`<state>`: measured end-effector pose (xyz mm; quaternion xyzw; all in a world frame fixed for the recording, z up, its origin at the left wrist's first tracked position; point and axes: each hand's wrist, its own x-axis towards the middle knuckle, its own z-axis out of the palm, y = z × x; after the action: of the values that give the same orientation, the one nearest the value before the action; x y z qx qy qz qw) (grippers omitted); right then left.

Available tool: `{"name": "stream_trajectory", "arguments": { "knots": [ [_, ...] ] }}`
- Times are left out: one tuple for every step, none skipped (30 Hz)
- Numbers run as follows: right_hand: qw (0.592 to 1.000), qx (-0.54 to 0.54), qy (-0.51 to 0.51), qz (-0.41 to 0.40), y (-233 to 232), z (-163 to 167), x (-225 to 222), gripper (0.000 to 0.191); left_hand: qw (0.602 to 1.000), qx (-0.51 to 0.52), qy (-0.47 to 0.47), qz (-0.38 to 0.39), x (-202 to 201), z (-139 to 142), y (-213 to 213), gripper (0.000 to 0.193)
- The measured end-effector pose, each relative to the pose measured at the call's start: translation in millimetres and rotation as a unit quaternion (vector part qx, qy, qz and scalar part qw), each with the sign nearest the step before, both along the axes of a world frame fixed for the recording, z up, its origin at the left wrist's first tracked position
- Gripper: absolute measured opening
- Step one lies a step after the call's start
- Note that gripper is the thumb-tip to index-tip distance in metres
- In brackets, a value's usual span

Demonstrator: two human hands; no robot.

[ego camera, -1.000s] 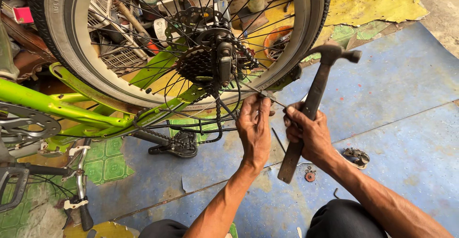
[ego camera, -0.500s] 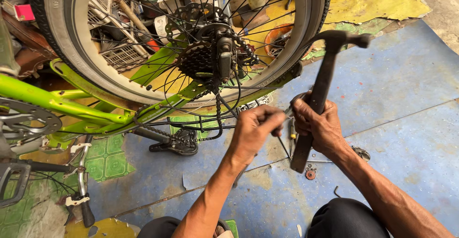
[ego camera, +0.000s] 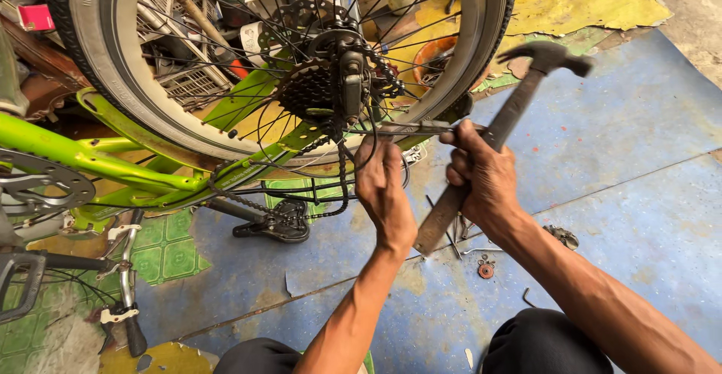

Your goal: The person is repairing the rear derailleur and chain of a green bicycle. They use a hammer and a small metal tool to adjust the derailleur, then rotate the rear wheel to test the chain movement.

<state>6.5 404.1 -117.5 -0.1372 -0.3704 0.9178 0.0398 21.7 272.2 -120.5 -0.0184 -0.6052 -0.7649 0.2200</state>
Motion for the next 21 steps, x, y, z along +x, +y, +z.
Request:
{"name": "stream_trajectory", "arguments": {
  "knots": [
    [1.0, -0.001, 0.003, 0.003, -2.6, 0.8, -1.9, 0.02, 1.0, 0.027, 0.001, -0.012, -5.6, 2.6, -0.7, 0.031],
    [1.0, -0.003, 0.007, 0.006, -4.6, 1.5, -3.5, 0.02, 0.998, 0.054, 0.002, -0.023, -11.2, 4.5, -1.4, 0.03],
    [1.0, -0.004, 0.011, 0.008, -6.3, 2.5, -4.9, 0.02, 0.996, 0.081, 0.004, -0.035, -15.7, 5.5, -2.5, 0.03],
    [1.0, -0.008, 0.011, 0.009, -7.5, 3.3, -5.2, 0.02, 0.99, 0.118, 0.018, -0.071, -18.9, 5.3, -5.2, 0.027],
    [1.0, -0.011, 0.009, 0.009, -8.0, 4.3, -5.5, 0.02, 0.981, 0.156, 0.032, -0.107, -22.8, 4.2, -7.7, 0.024],
    [1.0, -0.015, 0.008, 0.01, -8.8, 5.3, -5.7, 0.02, 0.97, 0.193, 0.046, -0.142, -25.9, 1.7, -9.2, 0.021],
    [1.0, -0.015, 0.008, 0.011, -9.1, 6.3, -5.4, 0.019, 0.969, 0.19, 0.051, -0.146, -28.8, -1.7, -10.4, 0.02],
    [1.0, -0.016, 0.007, 0.012, -9.5, 6.9, -4.4, 0.019, 0.969, 0.186, 0.056, -0.151, -31.2, -5.8, -11.5, 0.018],
    [1.0, -0.016, 0.006, 0.014, -10.2, 7.4, -3.5, 0.018, 0.969, 0.182, 0.061, -0.154, -33.0, -10.2, -12.4, 0.017],
    [0.999, -0.026, 0.008, 0.021, -11.0, 7.5, -1.8, 0.018, 0.968, 0.196, 0.051, -0.151, -34.7, -14.5, -12.8, 0.02],
    [0.999, -0.035, 0.01, 0.026, -12.6, 7.4, 0.0, 0.019, 0.966, 0.21, 0.041, -0.147, -37.1, -18.1, -13.0, 0.023],
    [0.999, -0.043, 0.011, 0.032, -14.3, 6.7, 2.9, 0.019, 0.963, 0.225, 0.031, -0.143, -37.8, -21.6, -13.1, 0.026],
    [0.998, -0.048, 0.007, 0.035, -16.7, 5.9, 5.1, 0.018, 0.963, 0.227, 0.035, -0.143, -38.8, -24.0, -13.0, 0.024],
    [0.998, -0.054, 0.004, 0.037, -21.0, 4.8, 7.1, 0.018, 0.962, 0.228, 0.038, -0.144, -40.0, -25.1, -13.6, 0.022],
    [0.997, -0.061, 0.001, 0.039, -24.8, 3.7, 8.9, 0.017, 0.962, 0.228, 0.043, -0.145, -40.5, -25.5, -13.6, 0.021],
    [0.997, -0.068, -0.004, 0.046, -29.3, 2.6, 9.5, 0.018, 0.961, 0.232, 0.037, -0.146, -40.0, -25.1, -13.4, 0.023],
    [0.996, -0.077, -0.009, 0.052, -33.7, 1.8, 9.4, 0.018, 0.961, 0.234, 0.031, -0.147, -39.2, -23.9, -13.1, 0.025],
    [0.994, -0.085, -0.016, 0.059, -36.1, 1.3, 10.1, 0.019, 0.96, 0.237, 0.024, -0.148, -37.1, -22.4, -12.6, 0.027],
    [0.995, -0.08, -0.02, 0.054, -37.4, 1.1, 10.3, 0.019, 0.973, 0.194, 0.012, -0.128, -34.2, -20.4, -12.2, 0.029],
    [0.996, -0.075, -0.024, 0.049, -38.1, 1.2, 10.5, 0.019, 0.983, 0.151, 0.0, -0.107, -30.3, -18.7, -11.3, 0.03],
    [0.996, -0.068, -0.026, 0.045, -38.0, 1.8, 10.0, 0.018, 0.99, 0.109, -0.01, -0.086, -27.6, -16.5, -10.6, 0.032]
  ]
}}
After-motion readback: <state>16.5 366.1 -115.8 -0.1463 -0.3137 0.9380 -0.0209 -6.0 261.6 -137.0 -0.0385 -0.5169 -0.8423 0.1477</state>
